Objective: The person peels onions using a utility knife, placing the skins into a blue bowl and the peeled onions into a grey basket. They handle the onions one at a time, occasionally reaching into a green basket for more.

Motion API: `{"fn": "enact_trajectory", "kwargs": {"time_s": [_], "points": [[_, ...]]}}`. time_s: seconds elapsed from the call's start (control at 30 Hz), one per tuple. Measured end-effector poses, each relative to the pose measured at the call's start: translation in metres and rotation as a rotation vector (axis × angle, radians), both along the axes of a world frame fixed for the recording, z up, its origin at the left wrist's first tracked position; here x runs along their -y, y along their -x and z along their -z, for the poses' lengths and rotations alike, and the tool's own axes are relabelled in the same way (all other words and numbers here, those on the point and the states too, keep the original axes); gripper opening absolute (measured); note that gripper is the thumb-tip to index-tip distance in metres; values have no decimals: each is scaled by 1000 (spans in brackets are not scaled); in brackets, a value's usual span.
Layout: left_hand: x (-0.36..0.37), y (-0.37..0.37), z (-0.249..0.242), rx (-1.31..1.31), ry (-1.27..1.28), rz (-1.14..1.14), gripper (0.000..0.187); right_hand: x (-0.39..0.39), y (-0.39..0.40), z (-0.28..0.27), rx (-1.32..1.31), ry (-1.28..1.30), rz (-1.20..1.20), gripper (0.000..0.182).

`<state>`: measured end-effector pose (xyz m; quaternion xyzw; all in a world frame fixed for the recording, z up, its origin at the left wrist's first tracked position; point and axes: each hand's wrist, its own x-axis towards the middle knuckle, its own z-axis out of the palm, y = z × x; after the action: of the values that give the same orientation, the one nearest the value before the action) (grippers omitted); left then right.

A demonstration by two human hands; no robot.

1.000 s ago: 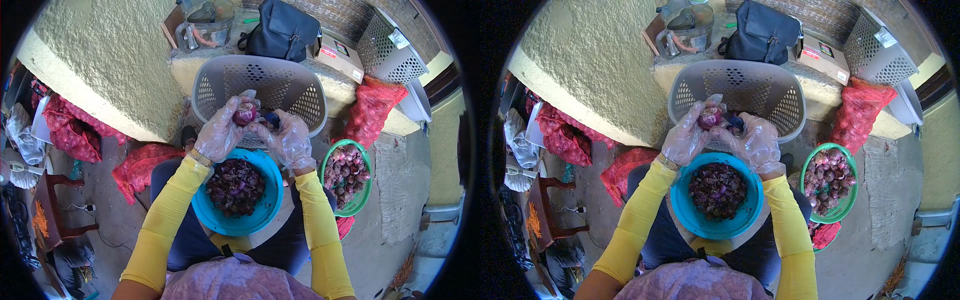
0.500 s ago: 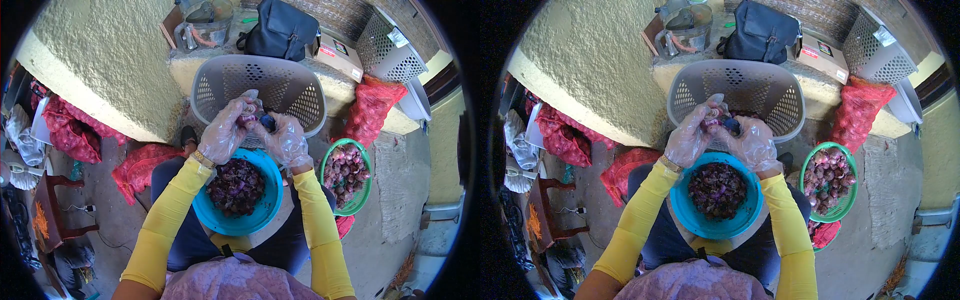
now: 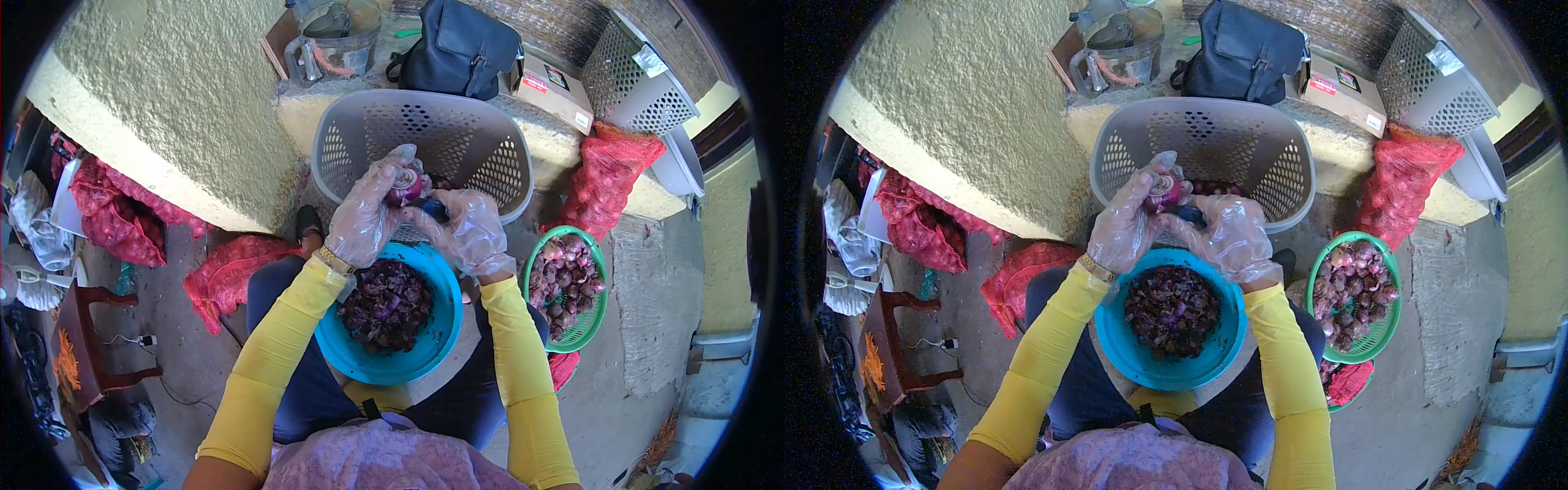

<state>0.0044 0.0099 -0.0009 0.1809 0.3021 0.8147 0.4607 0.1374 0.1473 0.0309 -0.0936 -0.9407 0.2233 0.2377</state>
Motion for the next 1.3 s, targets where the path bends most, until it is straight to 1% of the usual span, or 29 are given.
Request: {"fn": "enact_trajectory", "kwargs": {"time_s": [0.07, 0.17, 0.23, 0.27, 0.37, 0.43, 0.47, 0.53, 0.63, 0.77, 0.83, 0.87, 0.93, 0.97, 1.03, 1.07, 1.1, 1.17, 1.2, 1.23, 1.27, 1.3], "points": [[0, 2, 3, -1, -15, 22, 49, -4, 0, 4, -12, -14, 10, 48], [-2, 1, 4, 23, -35, 4, 45, -8, 1, 8, 14, 47, 72, 51], [-4, 0, 4, -44, -26, -25, 52, -4, 2, 7, 20, 66, 120, 52], [-4, 0, 3, -44, -27, -25, 52, -4, 3, 6, 19, 66, 120, 52], [-3, -3, 2, -38, -1, 5, 49, -3, 3, 7, -32, 94, 78, 49], [-4, -4, 3, 37, -5, 38, 46, -3, 3, 9, -64, 44, 74, 44], [-5, -5, 4, 37, -6, 38, 46, -4, 4, 9, -64, 43, 74, 44], [-5, -6, 2, 102, -56, 80, 44, -4, 4, 9, -28, 86, 75, 50], [0, -5, -3, 52, -88, 115, 44, -4, 3, 4, -1, 141, 80, 47], [-1, 1, 7, 61, -77, 91, 43, 1, 3, 2, 6, 104, 51, 47], [1, 1, 4, 101, -32, 77, 45, 1, 2, 1, -46, 59, -49, 48], [0, 1, 3, 101, -34, 76, 45, 1, 2, 0, -46, 58, -49, 48], [-1, 2, 1, 159, -58, 11, 44, 0, 1, -1, 195, -63, -207, 51], [-1, 5, 2, 157, -57, 10, 44, 1, 1, -4, 193, -63, -208, 51], [0, 9, 3, 130, -114, 21, 49, 3, 0, -9, 313, -120, -284, 58], [0, 9, 4, 130, -113, 21, 49, 3, -1, -5, 219, -127, -287, 60], [1, 9, 2, 103, -97, 19, 50, 2, -2, -7, 219, -127, -287, 60], [2, 8, -1, 75, -82, 18, 51, 0, -4, -11, 46, 47, -276, 56], [3, 7, -2, 73, -51, 14, 52, -1, -4, -10, 46, 47, -277, 56], [3, 7, -2, 71, -19, 10, 52, -3, -4, -9, -2, 131, -271, 52], [3, 7, -2, 71, -19, 10, 52, -4, -4, -7, -50, 214, -264, 48], [2, 7, -1, 97, -48, 15, 52, -3, -4, -6, -50, 215, -264, 48]]}}
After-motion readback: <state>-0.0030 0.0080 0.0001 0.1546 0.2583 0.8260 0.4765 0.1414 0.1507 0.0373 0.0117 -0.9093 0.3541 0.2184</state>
